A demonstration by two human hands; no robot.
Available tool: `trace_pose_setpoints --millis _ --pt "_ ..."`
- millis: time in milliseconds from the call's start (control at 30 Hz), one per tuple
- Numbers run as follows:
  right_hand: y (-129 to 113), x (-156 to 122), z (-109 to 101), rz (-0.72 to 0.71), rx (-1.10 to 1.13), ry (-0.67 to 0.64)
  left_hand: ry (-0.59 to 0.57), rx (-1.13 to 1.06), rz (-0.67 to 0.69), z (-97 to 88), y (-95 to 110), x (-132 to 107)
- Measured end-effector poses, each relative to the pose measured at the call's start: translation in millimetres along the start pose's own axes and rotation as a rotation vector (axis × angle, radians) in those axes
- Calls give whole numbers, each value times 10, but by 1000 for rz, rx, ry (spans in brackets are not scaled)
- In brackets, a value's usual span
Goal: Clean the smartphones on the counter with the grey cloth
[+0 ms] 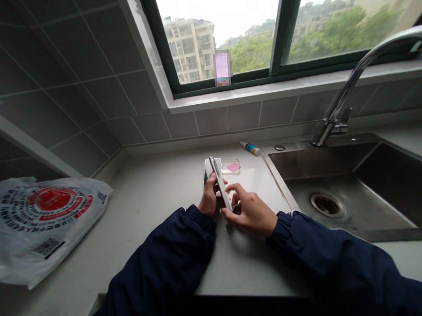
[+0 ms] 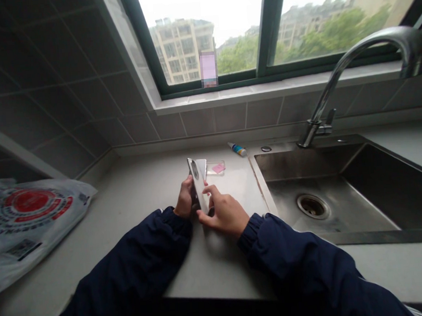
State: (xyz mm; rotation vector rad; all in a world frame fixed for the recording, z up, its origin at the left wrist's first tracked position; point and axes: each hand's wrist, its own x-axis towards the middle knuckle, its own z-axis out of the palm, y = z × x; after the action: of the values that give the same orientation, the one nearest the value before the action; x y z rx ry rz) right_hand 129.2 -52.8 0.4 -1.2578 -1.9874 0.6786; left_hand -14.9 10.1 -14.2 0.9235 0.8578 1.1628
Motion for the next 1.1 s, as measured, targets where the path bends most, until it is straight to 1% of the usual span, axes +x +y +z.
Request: trace_pose_setpoints --millis 100,200,333,433,500,567,667,800,967,1033,1100 --pt "-6 -6 -9 19 12 21 -21 132 62 -43 26 9" --pt "64 30 -10 91 85 83 -30 192 46 -87 75 34" --pt "198 146 -14 181 395 148 8 197 46 -142 131 84" --pt "262 221 -27 235 619 119 25 290 47 -172 127 108" --pt "294 247 -31 235 696 113 39 387 79 -193 93 124" --pt "332 258 -26 224 694 123 65 497 153 -217 47 147" --pt "411 271 -18 220 589 138 99 604 233 -254 6 180" --pt "532 303 -40 225 450 160 132 731 373 -294 44 192" --pt "662 347 -73 237 402 219 291 1011 544 -361 101 199" --pt "704 360 -68 233 392 231 340 1111 587 -399 88 219" --pt "741 371 -55 225 388 231 355 1180 579 -433 55 244"
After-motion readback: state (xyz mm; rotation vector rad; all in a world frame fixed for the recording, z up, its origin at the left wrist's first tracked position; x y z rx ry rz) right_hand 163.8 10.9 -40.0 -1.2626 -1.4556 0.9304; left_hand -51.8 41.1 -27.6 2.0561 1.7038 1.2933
